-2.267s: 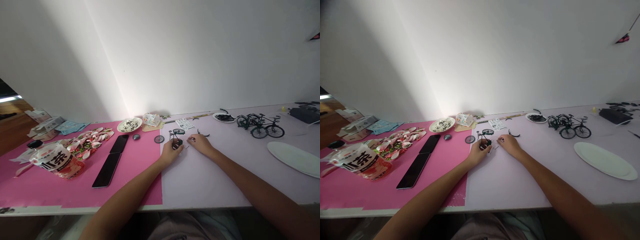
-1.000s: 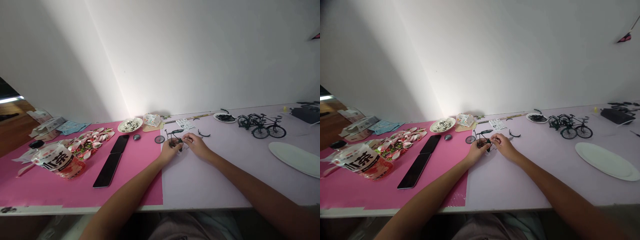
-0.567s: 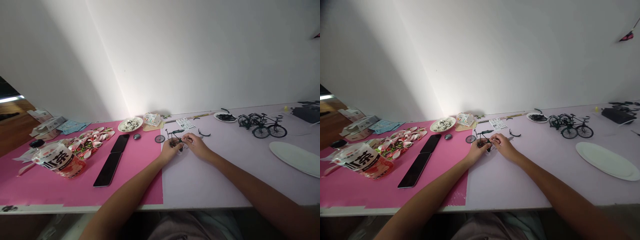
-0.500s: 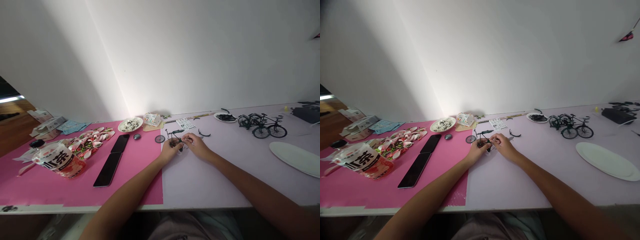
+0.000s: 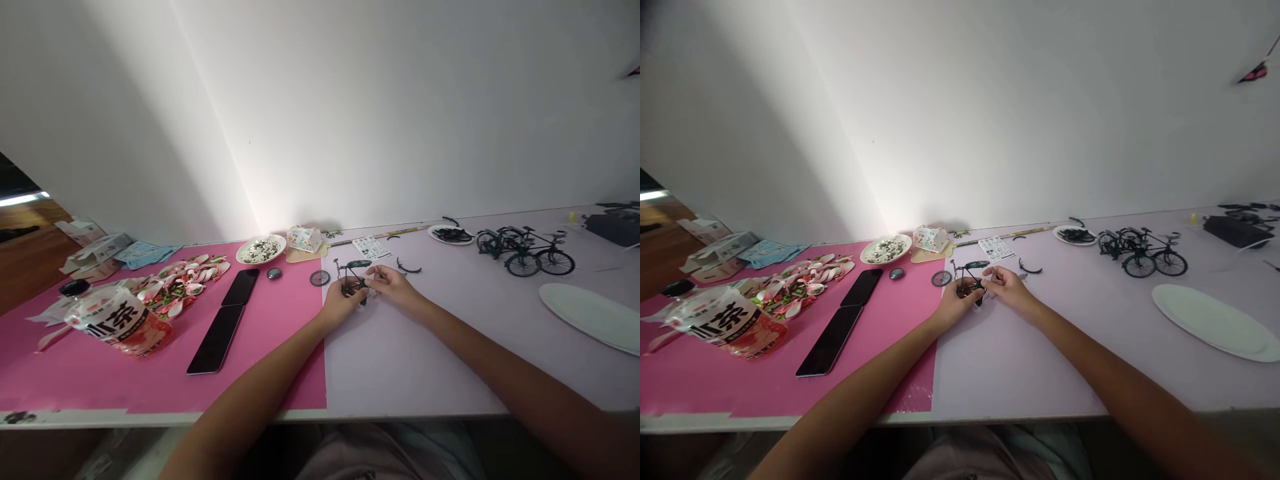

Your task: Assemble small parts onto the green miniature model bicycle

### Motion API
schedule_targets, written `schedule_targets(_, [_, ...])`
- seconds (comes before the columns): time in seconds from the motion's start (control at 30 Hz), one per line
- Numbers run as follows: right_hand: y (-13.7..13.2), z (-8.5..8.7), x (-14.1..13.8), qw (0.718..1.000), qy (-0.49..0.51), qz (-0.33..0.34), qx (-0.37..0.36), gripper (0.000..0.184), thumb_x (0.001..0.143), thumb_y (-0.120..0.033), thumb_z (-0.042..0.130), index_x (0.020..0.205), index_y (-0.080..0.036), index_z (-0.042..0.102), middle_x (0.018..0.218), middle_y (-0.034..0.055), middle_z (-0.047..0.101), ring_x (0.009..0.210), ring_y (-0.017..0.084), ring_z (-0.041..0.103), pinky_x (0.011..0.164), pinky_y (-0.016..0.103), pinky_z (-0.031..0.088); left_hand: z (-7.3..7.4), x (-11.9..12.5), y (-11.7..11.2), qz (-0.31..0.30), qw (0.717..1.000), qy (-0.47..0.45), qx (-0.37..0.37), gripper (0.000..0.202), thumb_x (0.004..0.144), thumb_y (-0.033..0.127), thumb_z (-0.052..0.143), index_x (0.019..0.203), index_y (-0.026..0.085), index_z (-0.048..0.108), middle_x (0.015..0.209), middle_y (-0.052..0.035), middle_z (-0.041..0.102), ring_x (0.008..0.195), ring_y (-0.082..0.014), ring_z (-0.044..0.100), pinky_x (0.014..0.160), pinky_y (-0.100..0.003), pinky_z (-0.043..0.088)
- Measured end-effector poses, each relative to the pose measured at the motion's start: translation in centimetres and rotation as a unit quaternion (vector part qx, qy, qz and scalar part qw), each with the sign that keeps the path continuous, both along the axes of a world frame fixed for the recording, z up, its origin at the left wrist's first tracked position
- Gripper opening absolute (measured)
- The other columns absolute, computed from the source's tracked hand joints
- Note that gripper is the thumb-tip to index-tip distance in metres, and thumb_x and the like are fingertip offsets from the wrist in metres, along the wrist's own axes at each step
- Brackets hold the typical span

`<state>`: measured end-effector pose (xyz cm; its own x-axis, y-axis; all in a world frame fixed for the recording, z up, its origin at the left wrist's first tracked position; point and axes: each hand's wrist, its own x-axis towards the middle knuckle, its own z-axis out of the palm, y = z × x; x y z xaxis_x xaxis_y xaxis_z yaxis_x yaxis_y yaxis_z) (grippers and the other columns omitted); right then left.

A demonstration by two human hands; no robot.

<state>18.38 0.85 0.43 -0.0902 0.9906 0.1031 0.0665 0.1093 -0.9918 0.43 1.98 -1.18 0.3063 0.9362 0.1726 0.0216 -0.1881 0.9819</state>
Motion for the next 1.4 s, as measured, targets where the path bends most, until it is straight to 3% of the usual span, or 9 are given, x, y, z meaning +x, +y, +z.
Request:
schedule_targets(0.2, [0.32,-0.50,0.24,0.999,0.030,0.016,-0.011,0.047,0.071,-0.054,0.083,0.098,-0.023,0.062,0.074,-0.0054,0.046,0.064,0.012,0.045,0.060,0.024,0.039,0.03,0.01,0.07,0.004,1.000,0.003,-0.007,0.036,0.078,0.033,0.080,0.104,0.010,0.071,0.090,-0.0078,0.072,0.069,-0.0116,0.062,0.063,-0.023,0.047])
schedule_targets(0.33, [0.01,0.00,0.13,1.000,0.010,0.010,0.004,0.044,0.076,-0.060,0.078,0.094,-0.022,0.063,0.075,-0.0040,0.049,0.062,0.011,0.044,0.055,0.024,0.037,-0.08,0.00,0.13,0.016,1.000,0.023,0.006,0.033,0.079,0.034,0.079,0.102,0.011,0.071,0.086,-0.0060,0.071,0.066,-0.0105,0.059,0.063,-0.024,0.046])
schedule_targets(0.43, [0.06,0.25,0.19,0.999,-0.010,-0.007,0.036,0.045,0.084,-0.067,0.066,0.093,-0.023,0.062,0.072,-0.0037,0.047,0.058,0.012,0.042,0.053,0.026,0.037,-0.17,0.03,0.16,0.031,0.999,0.027,0.003,0.033,0.079,0.035,0.078,0.101,0.011,0.070,0.081,-0.0045,0.069,0.064,-0.0109,0.059,0.062,-0.024,0.047])
schedule_targets(0.53, [0.41,-0.08,0.46,0.996,-0.040,-0.019,0.080,0.049,0.095,-0.071,0.045,0.097,-0.024,0.058,0.064,-0.0049,0.038,0.056,0.014,0.040,0.054,0.028,0.041,-0.14,0.11,0.17,0.041,0.999,0.021,-0.004,0.033,0.079,0.034,0.078,0.101,0.012,0.069,0.080,-0.0041,0.069,0.064,-0.0112,0.059,0.061,-0.024,0.047])
schedule_targets(0.6, [0.53,-0.36,0.66,0.989,-0.084,-0.036,0.120,0.047,0.100,-0.068,0.034,0.097,-0.025,0.054,0.068,-0.0025,0.044,0.063,0.017,0.046,0.060,0.029,0.045,-0.05,0.17,0.15,0.052,0.998,0.020,-0.009,0.032,0.078,0.033,0.078,0.100,0.011,0.069,0.080,-0.0043,0.068,0.064,-0.0111,0.058,0.059,-0.023,0.046])
schedule_targets(0.73, [0.29,-0.26,0.83,0.960,-0.195,-0.067,0.188,0.033,0.101,-0.056,0.042,0.096,-0.025,0.054,0.087,0.0033,0.062,0.079,0.020,0.056,0.073,0.033,0.048,0.19,0.24,0.03,0.076,0.997,0.019,0.000,0.033,0.078,0.031,0.080,0.102,0.011,0.069,0.088,-0.0068,0.071,0.069,-0.0118,0.060,0.061,-0.023,0.048])
schedule_targets(0.9, [0.23,0.04,0.67,0.949,-0.216,-0.052,0.223,0.021,0.094,-0.043,0.058,0.091,-0.023,0.065,0.092,0.0059,0.070,0.085,0.022,0.064,0.076,0.035,0.051,0.32,0.27,-0.11,0.093,0.995,0.020,0.002,0.036,0.077,0.033,0.081,0.104,0.012,0.068,0.091,-0.0071,0.071,0.069,-0.0120,0.061,0.062,-0.024,0.049])
schedule_targets(1.2, [0.42,-0.28,0.67,0.939,-0.226,-0.082,0.245,0.015,0.089,-0.036,0.061,0.086,-0.023,0.067,0.089,0.0062,0.072,0.082,0.022,0.065,0.074,0.035,0.053,0.09,0.28,0.08,0.092,0.996,0.014,0.006,0.037,0.076,0.035,0.083,0.102,0.013,0.068,0.090,-0.0067,0.071,0.069,-0.0124,0.062,0.062,-0.024,0.049])
schedule_targets(1.4, [0.47,-0.33,0.69,0.939,-0.236,-0.076,0.240,0.018,0.089,-0.040,0.062,0.086,-0.023,0.066,0.091,0.0071,0.072,0.080,0.022,0.063,0.072,0.036,0.053,0.28,0.25,-0.09,0.090,0.996,0.017,0.008,0.035,0.077,0.033,0.082,0.102,0.013,0.068,0.089,-0.0066,0.072,0.069,-0.0125,0.062,0.063,-0.024,0.049])
